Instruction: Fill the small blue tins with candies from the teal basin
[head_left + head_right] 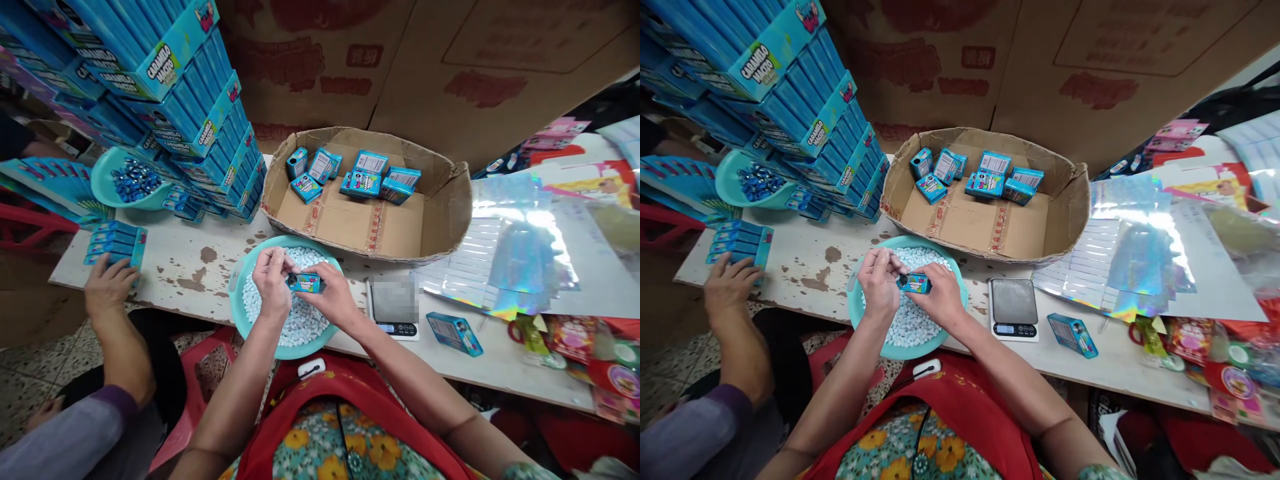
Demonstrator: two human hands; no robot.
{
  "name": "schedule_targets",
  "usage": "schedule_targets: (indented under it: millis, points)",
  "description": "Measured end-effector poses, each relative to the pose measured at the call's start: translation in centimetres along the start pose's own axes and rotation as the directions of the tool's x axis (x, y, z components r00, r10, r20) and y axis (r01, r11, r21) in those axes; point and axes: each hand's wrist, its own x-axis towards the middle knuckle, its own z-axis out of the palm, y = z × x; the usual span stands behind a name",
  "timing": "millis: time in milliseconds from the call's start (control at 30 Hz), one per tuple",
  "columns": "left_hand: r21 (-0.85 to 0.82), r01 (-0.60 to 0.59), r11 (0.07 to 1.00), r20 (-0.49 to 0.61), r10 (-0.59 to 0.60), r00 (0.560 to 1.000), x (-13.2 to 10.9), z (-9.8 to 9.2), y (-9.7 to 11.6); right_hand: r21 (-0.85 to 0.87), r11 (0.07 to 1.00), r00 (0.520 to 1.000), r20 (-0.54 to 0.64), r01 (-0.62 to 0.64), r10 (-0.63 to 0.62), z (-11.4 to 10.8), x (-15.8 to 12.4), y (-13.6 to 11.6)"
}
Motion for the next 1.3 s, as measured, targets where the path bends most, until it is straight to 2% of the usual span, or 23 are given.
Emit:
schedule_targets:
  millis: [100, 167, 233, 300, 333, 367, 433, 500, 533, 600, 667, 700, 767, 833, 900, 967, 1067, 1200, 1300]
  points:
    - [-0.018, 0.104, 0.994, 0.137, -0.101, 0.985, 0.1, 0.0, 0.4, 0.036, 0.999, 1.000, 0.015, -0.014, 0.013, 0.4, 0.4, 0.5]
    - [-0.019, 0.137, 0.990, 0.193, -0.131, 0.972, 0.9, -0.8, 0.4, 0.099, 0.994, 0.999, 0.026, -0.036, 0.034, 0.3, 0.4, 0.9]
    - [0.034, 0.067, 0.997, 0.116, -0.070, 0.991, 2.5, -2.4, -0.5, 0.182, 0.982, 0.999, 0.016, -0.054, 0.052, -0.3, 0.0, 1.2]
    - [0.273, -0.031, 0.961, 0.033, 0.022, 0.999, 4.3, -4.2, -2.4, 0.244, 0.967, 0.997, -0.016, -0.068, 0.074, -1.4, -0.6, 1.4]
    - [0.450, -0.070, 0.890, 0.048, 0.054, 0.997, 5.0, -5.0, -3.8, 0.257, 0.963, 0.995, -0.032, -0.079, 0.090, -2.0, -0.9, 1.4]
    - [0.622, -0.113, 0.775, 0.101, 0.063, 0.993, 5.5, -5.6, -5.2, 0.259, 0.961, 0.993, -0.044, -0.094, 0.109, -2.6, -1.2, 1.5]
    - [0.846, -0.217, 0.487, 0.244, 0.009, 0.970, 5.8, -6.1, -8.1, 0.235, 0.964, 0.989, -0.055, -0.122, 0.139, -3.4, -1.6, 1.6]
    - [0.912, -0.303, 0.279, 0.334, -0.074, 0.940, 5.3, -5.8, -10.3, 0.195, 0.973, 0.988, -0.071, -0.124, 0.140, -3.8, -1.8, 1.7]
    - [0.922, -0.322, 0.214, 0.351, -0.111, 0.930, 4.9, -5.5, -11.0, 0.176, 0.977, 0.988, -0.079, -0.116, 0.132, -3.9, -1.8, 1.8]
    - [0.932, -0.326, 0.157, 0.351, -0.172, 0.920, 4.3, -5.2, -11.7, 0.148, 0.983, 0.989, -0.086, -0.107, 0.121, -4.0, -1.7, 1.9]
    - [0.944, -0.268, 0.193, 0.302, -0.169, 0.938, 4.1, -5.3, -11.7, 0.125, 0.986, 0.989, -0.087, -0.111, 0.123, -3.9, -1.7, 2.1]
    - [0.944, -0.210, 0.256, 0.253, -0.149, 0.956, 4.1, -5.5, -11.4, 0.112, 0.987, 0.988, -0.086, -0.115, 0.125, -3.9, -1.7, 2.2]
    - [0.882, -0.023, 0.472, 0.101, -0.140, 0.985, 4.1, -6.0, -10.5, 0.089, 0.989, 0.989, -0.079, -0.121, 0.128, -3.9, -1.8, 2.3]
    - [0.660, 0.187, 0.728, -0.047, -0.209, 0.977, 3.8, -6.0, -8.9, 0.070, 0.990, 0.991, -0.056, -0.120, 0.124, -3.8, -1.7, 2.2]
    - [0.338, 0.308, 0.890, -0.084, -0.298, 0.951, 3.2, -5.5, -6.7, 0.043, 0.994, 0.994, -0.030, -0.102, 0.103, -3.5, -1.5, 1.9]
    - [0.076, 0.319, 0.945, -0.036, -0.317, 0.948, 2.3, -4.4, -4.2, -0.003, 0.998, 0.998, -0.002, -0.057, 0.057, -2.9, -1.2, 1.4]
    - [-0.109, 0.228, 0.968, -0.017, -0.231, 0.973, 1.1, -2.7, -1.1, -0.106, 0.994, 0.998, 0.068, 0.023, -0.016, -1.7, -0.4, 0.2]
    - [-0.129, 0.077, 0.989, -0.107, -0.091, 0.990, 0.7, -1.6, 0.2, -0.197, 0.977, 0.990, 0.131, 0.077, -0.052, -0.6, 0.3, -1.0]
    - [-0.097, 0.039, 0.995, -0.119, -0.050, 0.992, 1.0, -1.4, 0.1, -0.210, 0.974, 0.988, 0.144, 0.085, -0.055, -0.5, 0.7, -1.1]
